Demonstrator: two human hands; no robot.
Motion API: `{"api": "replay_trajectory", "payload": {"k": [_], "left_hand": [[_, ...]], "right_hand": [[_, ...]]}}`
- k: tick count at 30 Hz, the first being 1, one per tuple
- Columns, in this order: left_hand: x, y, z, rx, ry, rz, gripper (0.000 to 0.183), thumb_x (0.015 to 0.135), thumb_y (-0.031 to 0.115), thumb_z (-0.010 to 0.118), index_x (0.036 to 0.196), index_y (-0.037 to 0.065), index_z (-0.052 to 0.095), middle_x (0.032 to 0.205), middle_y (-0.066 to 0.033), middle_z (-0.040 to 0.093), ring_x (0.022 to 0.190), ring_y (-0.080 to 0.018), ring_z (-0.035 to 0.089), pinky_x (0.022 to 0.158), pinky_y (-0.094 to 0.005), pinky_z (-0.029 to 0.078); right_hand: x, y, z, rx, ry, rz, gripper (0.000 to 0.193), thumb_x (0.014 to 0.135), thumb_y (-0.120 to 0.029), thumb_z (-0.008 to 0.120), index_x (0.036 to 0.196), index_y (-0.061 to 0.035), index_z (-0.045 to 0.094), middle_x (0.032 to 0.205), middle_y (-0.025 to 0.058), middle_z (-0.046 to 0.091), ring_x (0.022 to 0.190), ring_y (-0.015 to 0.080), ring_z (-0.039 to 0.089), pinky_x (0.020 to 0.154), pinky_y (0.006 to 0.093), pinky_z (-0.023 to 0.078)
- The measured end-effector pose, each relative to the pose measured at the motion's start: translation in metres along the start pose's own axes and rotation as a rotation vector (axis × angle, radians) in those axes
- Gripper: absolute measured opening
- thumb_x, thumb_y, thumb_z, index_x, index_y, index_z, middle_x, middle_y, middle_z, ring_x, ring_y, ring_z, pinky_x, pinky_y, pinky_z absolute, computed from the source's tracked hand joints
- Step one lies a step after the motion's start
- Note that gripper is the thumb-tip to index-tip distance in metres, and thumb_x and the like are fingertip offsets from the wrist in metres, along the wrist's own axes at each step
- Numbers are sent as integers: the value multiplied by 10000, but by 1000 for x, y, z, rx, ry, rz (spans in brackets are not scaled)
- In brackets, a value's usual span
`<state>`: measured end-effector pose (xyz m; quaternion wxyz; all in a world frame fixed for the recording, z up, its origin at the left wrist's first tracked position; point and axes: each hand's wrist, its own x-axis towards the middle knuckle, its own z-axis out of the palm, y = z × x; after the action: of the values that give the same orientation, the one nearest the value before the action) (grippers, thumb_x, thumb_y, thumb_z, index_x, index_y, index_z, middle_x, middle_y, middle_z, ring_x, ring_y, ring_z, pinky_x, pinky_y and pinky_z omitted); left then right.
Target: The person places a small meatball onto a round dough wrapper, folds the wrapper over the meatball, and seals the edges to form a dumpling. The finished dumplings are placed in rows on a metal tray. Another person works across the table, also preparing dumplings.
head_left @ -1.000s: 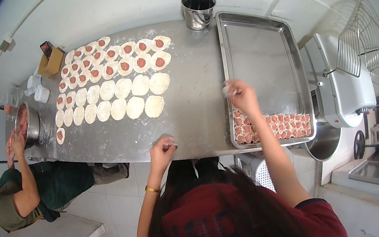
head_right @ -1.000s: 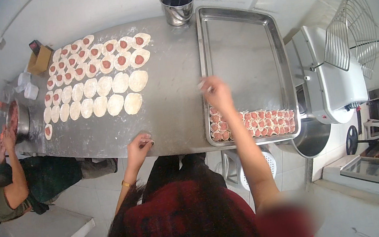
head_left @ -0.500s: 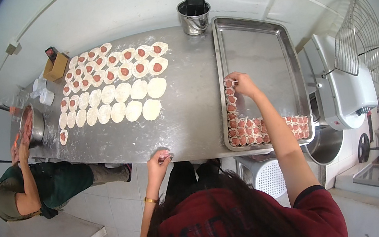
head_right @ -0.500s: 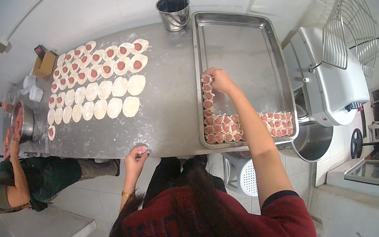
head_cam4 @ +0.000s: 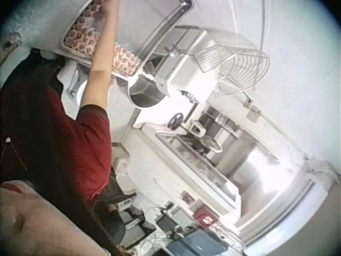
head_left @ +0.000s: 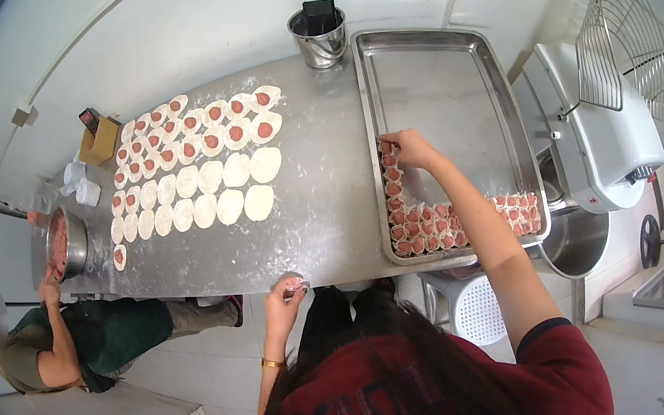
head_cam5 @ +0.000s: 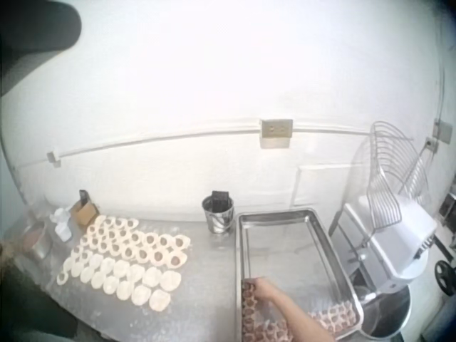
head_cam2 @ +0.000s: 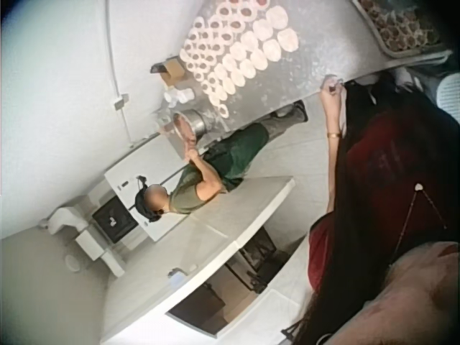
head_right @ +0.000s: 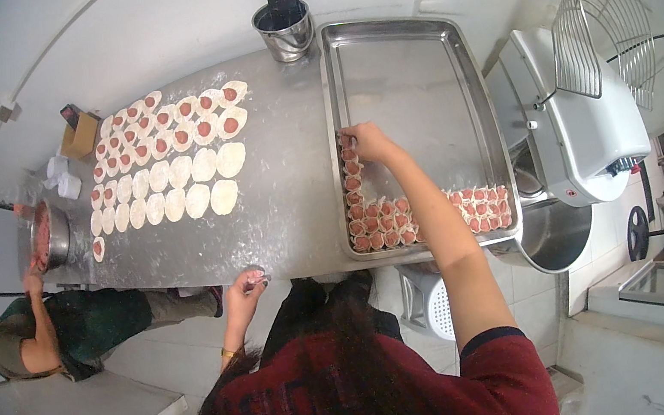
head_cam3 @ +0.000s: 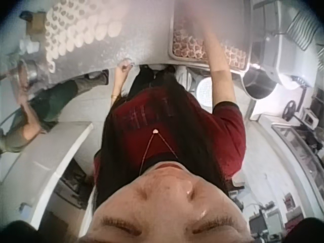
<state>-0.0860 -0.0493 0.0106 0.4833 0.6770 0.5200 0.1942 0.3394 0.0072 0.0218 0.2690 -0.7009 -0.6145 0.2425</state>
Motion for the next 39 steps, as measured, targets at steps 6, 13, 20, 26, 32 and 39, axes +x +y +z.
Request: {"api": "replay_trajectory", "payload": {"k": [6, 13, 20, 26, 32, 39], "left_hand": [[16, 19, -14, -55, -27, 34, 185, 782, 59, 649, 951, -10, 619, 888, -94, 670, 801, -128, 637, 717, -253, 498], [155, 59, -93, 153, 189, 248, 264, 878, 232, 557, 917, -19, 631, 836, -115, 663, 770, -162, 617, 702, -305, 471], [382, 43, -215, 492, 561, 178, 208, 808, 182, 555, 891, 15, 647, 788, -210, 638, 756, -356, 622, 680, -413, 491], [488, 25, -258, 616, 521, -244, 244, 757, 213, 610, 938, 51, 637, 981, -186, 632, 920, -342, 612, 774, -429, 490], [517, 27, -254, 547, 564, -290, 469, 696, 202, 663, 1038, -76, 502, 993, -214, 620, 941, -323, 612, 768, -397, 499], [551, -7, -275, -339, 316, -164, 410, 758, 183, 571, 1036, -86, 433, 835, -157, 589, 769, -263, 615, 735, -356, 525]], "right_hand": [[1, 5, 2, 70, -77, 82, 486, 638, 7, 604, 1122, -31, 587, 914, 196, 628, 817, 323, 607, 735, 349, 466], [-19, 14, -7, 355, 316, 148, 563, 692, 122, 434, 1223, -47, 512, 1169, 121, 568, 1038, 202, 565, 848, 279, 455], [-83, -24, -34, 317, 408, 326, 437, 737, 102, 465, 1154, -7, 536, 1097, 91, 573, 1017, 197, 577, 841, 292, 463], [-128, -74, -29, 262, 489, 534, 375, 751, 109, 465, 1102, 12, 553, 1046, 88, 585, 931, 186, 592, 812, 281, 458], [-137, -103, -21, 236, 559, 619, 368, 760, 123, 475, 1102, 12, 552, 1086, 97, 569, 928, 194, 592, 827, 290, 456], [-111, -130, -17, 237, 529, 569, 366, 756, 131, 473, 1087, 1, 557, 1072, 90, 567, 938, 195, 590, 812, 295, 469]]}}
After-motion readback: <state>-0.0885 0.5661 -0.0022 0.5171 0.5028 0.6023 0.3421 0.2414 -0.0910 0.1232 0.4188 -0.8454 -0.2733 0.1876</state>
